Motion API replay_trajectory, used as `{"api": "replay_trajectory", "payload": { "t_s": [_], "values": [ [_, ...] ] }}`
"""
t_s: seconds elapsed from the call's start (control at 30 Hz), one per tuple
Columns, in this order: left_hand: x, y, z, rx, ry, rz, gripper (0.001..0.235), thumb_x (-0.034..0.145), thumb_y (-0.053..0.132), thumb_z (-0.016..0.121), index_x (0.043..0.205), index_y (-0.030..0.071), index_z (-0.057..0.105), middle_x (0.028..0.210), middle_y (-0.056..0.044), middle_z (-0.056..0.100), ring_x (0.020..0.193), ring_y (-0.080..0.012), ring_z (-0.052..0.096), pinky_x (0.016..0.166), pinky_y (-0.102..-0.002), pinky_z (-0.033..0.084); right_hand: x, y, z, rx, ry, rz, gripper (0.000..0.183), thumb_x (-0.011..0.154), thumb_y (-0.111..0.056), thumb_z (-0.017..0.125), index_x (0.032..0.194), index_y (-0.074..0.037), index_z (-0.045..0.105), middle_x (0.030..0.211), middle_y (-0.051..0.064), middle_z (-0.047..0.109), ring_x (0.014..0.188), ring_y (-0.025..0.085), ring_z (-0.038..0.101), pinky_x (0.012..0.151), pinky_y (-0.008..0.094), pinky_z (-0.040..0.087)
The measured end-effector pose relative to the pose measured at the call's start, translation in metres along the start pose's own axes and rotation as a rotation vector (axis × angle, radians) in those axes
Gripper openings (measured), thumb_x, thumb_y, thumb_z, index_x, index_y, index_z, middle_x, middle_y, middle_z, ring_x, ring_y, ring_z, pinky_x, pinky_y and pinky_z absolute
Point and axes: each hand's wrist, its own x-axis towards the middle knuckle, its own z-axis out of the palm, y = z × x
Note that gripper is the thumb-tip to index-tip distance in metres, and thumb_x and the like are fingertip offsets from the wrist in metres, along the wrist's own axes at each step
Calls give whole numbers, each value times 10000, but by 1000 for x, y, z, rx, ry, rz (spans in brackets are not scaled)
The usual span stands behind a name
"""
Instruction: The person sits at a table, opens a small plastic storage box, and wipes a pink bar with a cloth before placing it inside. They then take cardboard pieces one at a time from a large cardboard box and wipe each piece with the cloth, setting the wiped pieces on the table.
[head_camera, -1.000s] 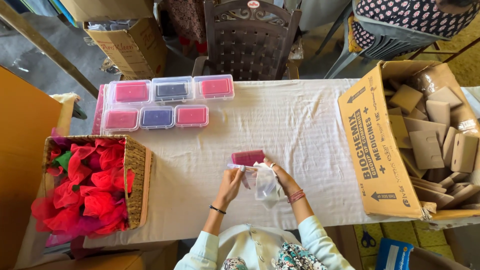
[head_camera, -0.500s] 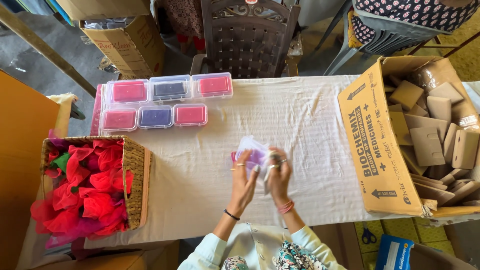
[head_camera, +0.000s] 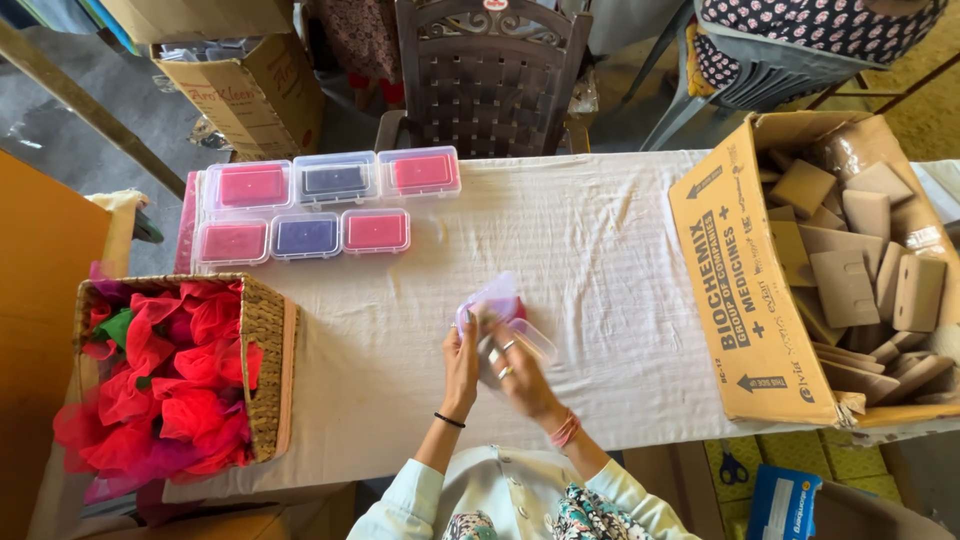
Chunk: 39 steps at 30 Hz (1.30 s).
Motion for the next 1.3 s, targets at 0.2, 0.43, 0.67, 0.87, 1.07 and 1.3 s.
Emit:
{"api": "replay_trajectory", "payload": {
  "t_s": [0.2, 0.43, 0.67, 0.87, 1.07, 1.3],
  "values": [
    [22, -82, -42, 45, 16, 8, 531, 1146, 463, 499, 1171, -31, 690, 942, -28, 639, 817, -91, 557, 688, -243, 475, 4, 47, 13, -179, 43, -115, 572, 794, 165, 546, 1320, -21, 670, 1451, 281, 475, 1346, 344, 513, 1071, 382, 495],
    [12, -53, -17, 35, -24, -21, 539, 1025, 500, 412, 1071, 36, 683, 871, 21, 724, 739, -60, 655, 660, -235, 549, 11, 52, 4, -330, 217, 159, 484, 852, 87, 669, 1311, -60, 631, 1226, 130, 653, 1146, 298, 642, 976, 337, 543],
    [21, -73, -30, 98, 48, -110, 598, 1071, 500, 298, 1011, 20, 649, 681, -4, 593, 552, -92, 521, 466, -276, 415, 2, 3, 13, -191, 97, -160, 463, 784, 138, 666, 1230, 16, 670, 1210, 185, 668, 1099, 351, 676, 898, 383, 562],
    [-4, -57, -33, 208, 25, 57, 624, 1100, 480, 374, 1070, -39, 720, 722, 14, 573, 636, -64, 500, 551, -266, 451, 11, 37, -7, -526, 148, -247, 358, 766, 64, 696, 1118, -1, 698, 1110, 161, 670, 1037, 346, 655, 884, 426, 553],
    [-39, 1, -13, 171, 33, 98, 603, 1076, 475, 363, 1241, 14, 714, 905, -55, 728, 757, -108, 674, 682, -271, 574, -10, 55, -6, -575, 206, -43, 242, 819, -8, 693, 1060, -24, 703, 1042, 143, 699, 969, 343, 678, 826, 422, 553],
    [-51, -17, 2, 324, 152, 134, 561, 1093, 446, 368, 1324, 69, 714, 871, -79, 721, 719, -114, 573, 698, -284, 547, -30, 39, -5, -408, 95, 139, 292, 773, -19, 717, 1065, -13, 717, 1030, 170, 727, 913, 363, 693, 776, 413, 563]
  ]
}}
